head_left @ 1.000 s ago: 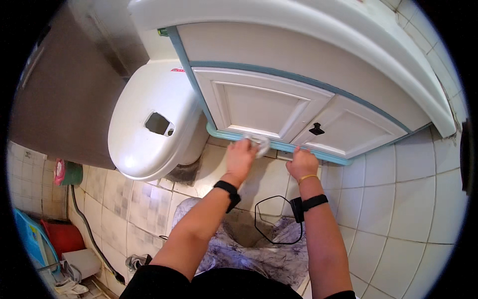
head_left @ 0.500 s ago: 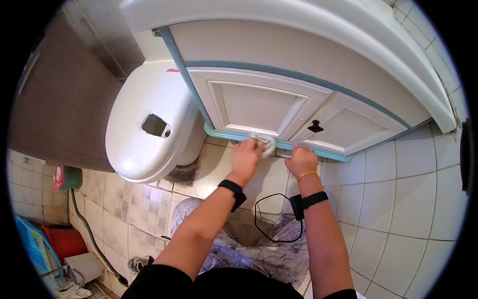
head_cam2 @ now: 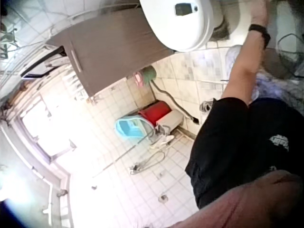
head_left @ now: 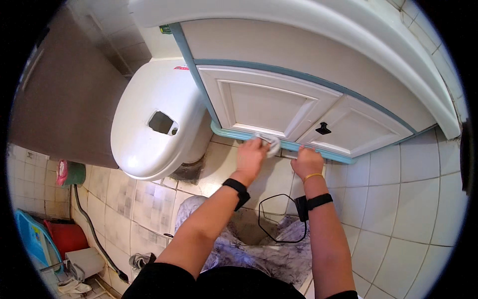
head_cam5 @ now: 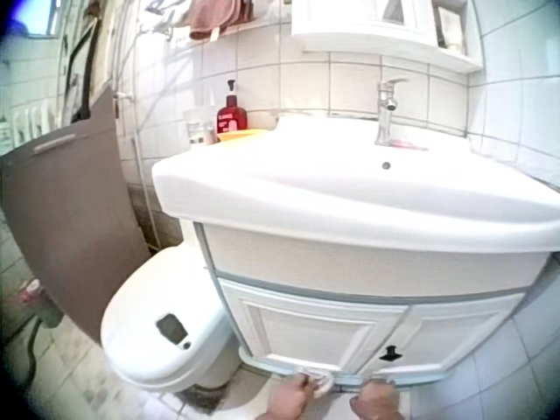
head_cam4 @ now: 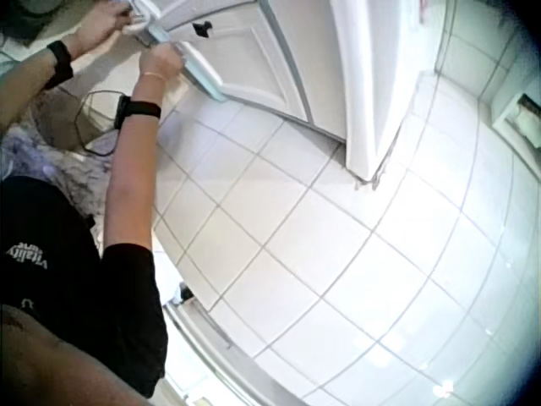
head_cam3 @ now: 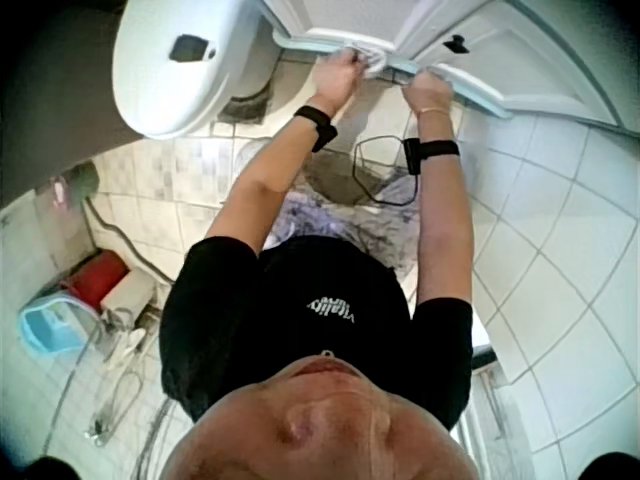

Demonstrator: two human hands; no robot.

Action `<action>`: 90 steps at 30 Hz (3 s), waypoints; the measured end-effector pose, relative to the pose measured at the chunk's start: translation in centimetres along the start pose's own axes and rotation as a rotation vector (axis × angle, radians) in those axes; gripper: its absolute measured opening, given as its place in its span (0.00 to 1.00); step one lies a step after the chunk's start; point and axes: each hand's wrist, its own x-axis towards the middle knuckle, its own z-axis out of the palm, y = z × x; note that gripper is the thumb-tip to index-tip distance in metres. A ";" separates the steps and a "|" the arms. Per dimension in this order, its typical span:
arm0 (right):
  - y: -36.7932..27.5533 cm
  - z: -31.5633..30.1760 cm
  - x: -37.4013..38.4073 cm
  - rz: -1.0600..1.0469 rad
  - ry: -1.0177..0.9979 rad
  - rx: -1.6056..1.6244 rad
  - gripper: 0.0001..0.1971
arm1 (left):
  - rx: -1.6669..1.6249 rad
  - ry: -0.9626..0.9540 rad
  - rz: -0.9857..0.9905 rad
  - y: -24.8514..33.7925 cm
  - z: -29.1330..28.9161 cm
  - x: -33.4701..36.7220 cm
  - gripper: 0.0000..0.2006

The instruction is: The person wipes the surfaces and edges of a bathroom cabinet with a cloth and then wipes the wall tiles above the sink.

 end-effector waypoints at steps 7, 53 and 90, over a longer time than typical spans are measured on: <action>-0.1 0.7 0.1 0.010 -0.001 0.018 0.25 | 0.082 0.135 -0.431 -4.2 -1.2 -3.1 0.05; -1.0 -0.6 -0.2 -0.004 -0.134 -0.051 0.36 | -0.473 0.612 -0.810 -6.3 -4.5 1.8 0.15; -0.2 0.5 0.1 -0.021 -0.098 -0.062 0.42 | -0.364 0.560 -0.764 -8.1 -4.9 0.9 0.11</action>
